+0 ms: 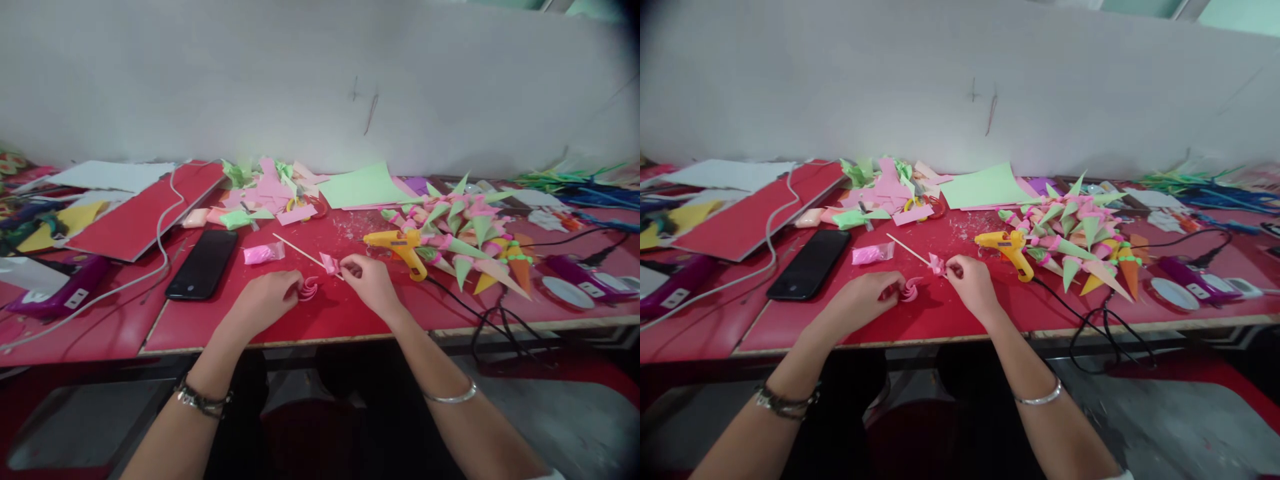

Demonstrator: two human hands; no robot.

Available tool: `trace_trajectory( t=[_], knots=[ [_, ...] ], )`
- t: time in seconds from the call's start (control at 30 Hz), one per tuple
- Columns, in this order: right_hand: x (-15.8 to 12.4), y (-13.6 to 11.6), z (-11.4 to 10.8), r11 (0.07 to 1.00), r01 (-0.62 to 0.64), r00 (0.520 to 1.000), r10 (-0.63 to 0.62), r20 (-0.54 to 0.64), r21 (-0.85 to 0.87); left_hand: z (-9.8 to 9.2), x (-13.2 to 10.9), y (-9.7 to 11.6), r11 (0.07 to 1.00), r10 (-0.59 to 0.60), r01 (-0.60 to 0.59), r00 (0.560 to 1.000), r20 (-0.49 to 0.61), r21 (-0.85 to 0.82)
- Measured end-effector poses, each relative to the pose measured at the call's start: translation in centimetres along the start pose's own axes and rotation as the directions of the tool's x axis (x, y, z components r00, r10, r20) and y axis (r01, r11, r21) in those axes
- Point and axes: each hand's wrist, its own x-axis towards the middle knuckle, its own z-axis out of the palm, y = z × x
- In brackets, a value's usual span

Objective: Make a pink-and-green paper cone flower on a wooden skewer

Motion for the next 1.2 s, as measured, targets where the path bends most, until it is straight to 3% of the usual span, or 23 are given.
trace_trajectory(
  t=[0.23, 0.43, 0.63, 0.9, 1.2],
  knots=[
    [-0.4, 0.5, -0.5, 0.997, -0.033, 0.999, 0.036, -0.033, 0.068, 0.2, 0.0, -0.3, 1.0, -0.007, 0.008, 0.999, -0.045, 0.002],
    [-0.7, 0.7, -0.8, 0.998, 0.054, 0.998, -0.053, 0.035, -0.02, -0.1, -0.3, 0.2, 1.0, -0.015, 0.014, 0.99, -0.14, -0.012],
    [-0.9, 0.5, -1.2, 0.999, 0.001, 1.0, 0.0, 0.024, -0.049, 0.3, -0.8, 0.8, 0.997, 0.079, -0.076, 0.982, -0.169, 0.02],
    [-1.1, 0.5, -1.3, 0.997, -0.009, 0.997, 0.015, 0.081, -0.077, 0.8, -1.5, -0.1, 0.995, 0.086, -0.077, 0.985, -0.15, 0.063],
    [-1.2, 0.9, -0.9, 0.994, -0.036, 0.999, 0.037, -0.01, 0.101, 2.2, -1.7, 0.2, 0.995, 0.009, 0.014, 0.976, -0.217, 0.103]
  ],
)
